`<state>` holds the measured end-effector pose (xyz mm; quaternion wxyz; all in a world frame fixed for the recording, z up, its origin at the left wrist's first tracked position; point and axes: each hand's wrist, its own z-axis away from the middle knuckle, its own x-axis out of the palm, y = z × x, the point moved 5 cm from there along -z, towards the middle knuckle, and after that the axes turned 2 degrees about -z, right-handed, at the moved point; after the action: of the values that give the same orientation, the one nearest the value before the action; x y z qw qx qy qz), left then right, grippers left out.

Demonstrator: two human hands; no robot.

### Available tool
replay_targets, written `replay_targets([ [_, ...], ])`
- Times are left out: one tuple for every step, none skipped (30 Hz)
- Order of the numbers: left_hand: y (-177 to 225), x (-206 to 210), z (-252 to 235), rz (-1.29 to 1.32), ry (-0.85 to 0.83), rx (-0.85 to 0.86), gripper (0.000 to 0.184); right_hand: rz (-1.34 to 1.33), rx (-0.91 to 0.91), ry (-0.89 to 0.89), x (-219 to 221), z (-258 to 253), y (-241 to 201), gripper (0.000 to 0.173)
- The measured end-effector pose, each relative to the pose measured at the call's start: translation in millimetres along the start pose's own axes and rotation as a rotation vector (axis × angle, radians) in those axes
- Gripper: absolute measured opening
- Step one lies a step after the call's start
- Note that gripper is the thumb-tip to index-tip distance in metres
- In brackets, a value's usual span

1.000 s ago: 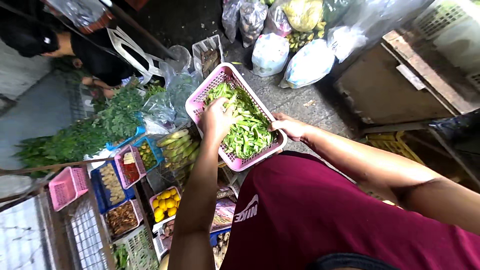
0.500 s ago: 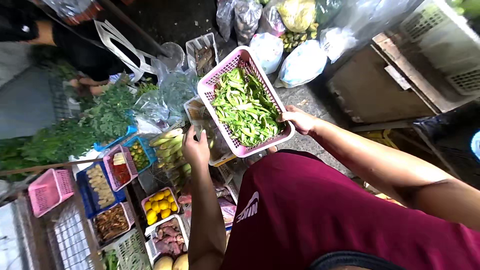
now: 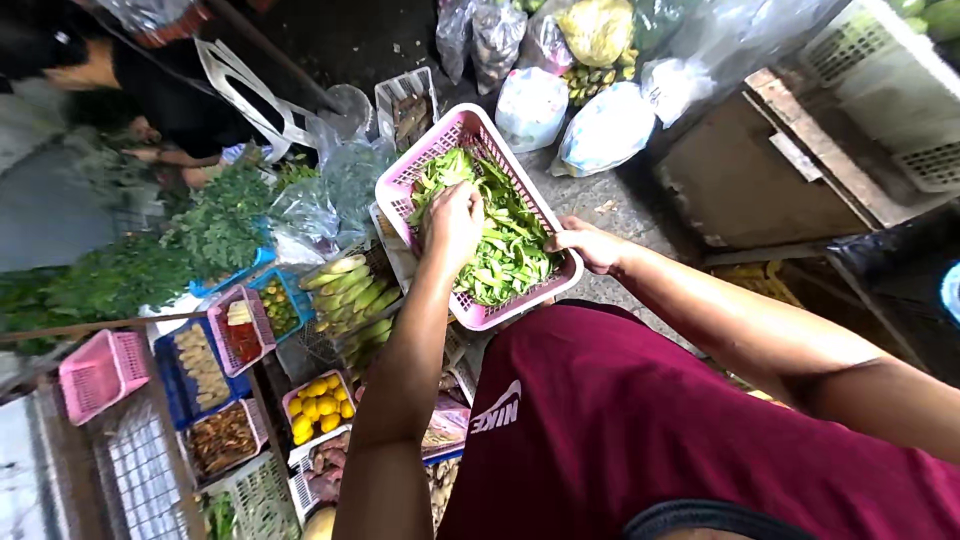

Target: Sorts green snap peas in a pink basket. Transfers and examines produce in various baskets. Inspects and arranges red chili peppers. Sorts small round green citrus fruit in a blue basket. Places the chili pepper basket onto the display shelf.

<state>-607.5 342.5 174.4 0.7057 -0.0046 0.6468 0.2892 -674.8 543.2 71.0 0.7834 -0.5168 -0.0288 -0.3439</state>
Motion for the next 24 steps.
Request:
replay_targets([
  [1.6, 6.6, -3.4, -0.071, -0.076, 0.0, 0.024, -0.004, -0.001, -0.009, 1.8, 0.0, -0.4, 0.043],
  [2.4, 13.8, -7.4, -0.156, -0.135, 0.009, 0.027, -0.006, -0.002, -0.015, 3.1, -0.5, -2.0, 0.044],
  [2.5, 17.7, -9.6, -0.207, -0.154, 0.026, 0.025, -0.003, 0.004, -0.017, 3.7, -0.4, -2.7, 0.045],
  [0.8, 16.3, -9.4, -0.2, -0.142, 0.033, 0.021, 0.0, 0.014, -0.018, 3.5, 0.3, -2.0, 0.045],
  [-3.0, 8.1, -8.4, -0.133, -0.096, 0.018, 0.019, -0.004, 0.019, -0.021, 1.8, 0.5, -1.0, 0.046],
  [-8.5, -5.1, -7.8, -0.017, -0.029, -0.014, 0.018, -0.011, 0.02, -0.027, -1.0, -0.2, -0.8, 0.047],
  [-16.3, -18.0, -6.8, 0.131, 0.044, -0.043, 0.018, -0.02, 0.02, -0.025, -2.6, -0.6, -0.2, 0.047],
  [-25.1, -27.5, -4.3, 0.294, 0.128, -0.049, 0.016, -0.032, 0.017, -0.026, -3.4, -0.5, 2.2, 0.046],
  [-33.6, -32.4, -2.2, 0.454, 0.201, -0.025, 0.013, -0.043, 0.011, -0.031, -4.1, -0.4, 4.5, 0.046],
  [-38.6, -34.0, -1.9, 0.6, 0.247, 0.014, 0.011, -0.046, 0.007, -0.036, -5.5, -1.1, 5.5, 0.046],
  [-39.7, -34.0, -1.7, 0.683, 0.247, 0.041, 0.01, -0.041, 0.005, -0.038, -5.4, -1.3, 3.9, 0.045],
  [-37.0, -33.6, -0.6, 0.668, 0.191, 0.047, 0.011, -0.035, 0.008, -0.035, -4.4, -1.4, 2.5, 0.045],
  [-30.8, -31.9, 1.2, 0.571, 0.103, 0.03, 0.014, -0.031, 0.012, -0.032, -2.7, -0.9, 0.9, 0.044],
  [-21.3, -28.1, 2.0, 0.424, 0.002, 0.004, 0.017, -0.022, 0.018, -0.028, -0.7, -0.1, -1.8, 0.041],
  [-11.7, -20.8, 1.6, 0.271, -0.095, -0.015, 0.018, -0.01, 0.026, -0.041, 0.0, -0.1, -4.2, 0.041],
  [-4.3, -10.2, 0.3, 0.131, -0.175, -0.023, 0.02, 0.007, 0.032, -0.044, 1.0, -0.3, -6.1, 0.04],
  [1.3, 2.2, -0.6, 0.017, -0.236, -0.025, 0.021, 0.017, 0.033, -0.042, 2.0, -0.6, -6.6, 0.041],
  [5.0, 14.3, -1.1, -0.071, -0.273, -0.025, 0.022, 0.02, 0.035, -0.038, 2.5, -1.2, -5.7, 0.042],
  [7.1, 24.5, -1.0, -0.135, -0.29, -0.028, 0.022, 0.017, 0.032, -0.029, 2.8, -1.9, -3.9, 0.043],
  [8.5, 31.1, -0.2, -0.174, -0.294, -0.036, 0.023, 0.017, 0.029, -0.017, 2.9, -2.2, -2.0, 0.043],
  [9.8, 34.8, 1.1, -0.205, -0.301, -0.049, 0.025, 0.019, 0.022, -0.01, 2.8, -2.4, -0.8, 0.042],
  [11.1, 36.9, 3.1, -0.241, -0.319, -0.063, 0.027, 0.023, 0.016, -0.008, 3.4, -1.9, -0.4, 0.042],
  [11.8, 38.1, 5.3, -0.274, -0.339, -0.072, 0.027, 0.027, 0.013, -0.007, 5.0, -0.6, -0.9, 0.042],
  [11.6, 38.5, 7.1, -0.305, -0.355, -0.082, 0.029, 0.036, 0.015, -0.011, 7.6, 1.1, -2.2, 0.042],
])
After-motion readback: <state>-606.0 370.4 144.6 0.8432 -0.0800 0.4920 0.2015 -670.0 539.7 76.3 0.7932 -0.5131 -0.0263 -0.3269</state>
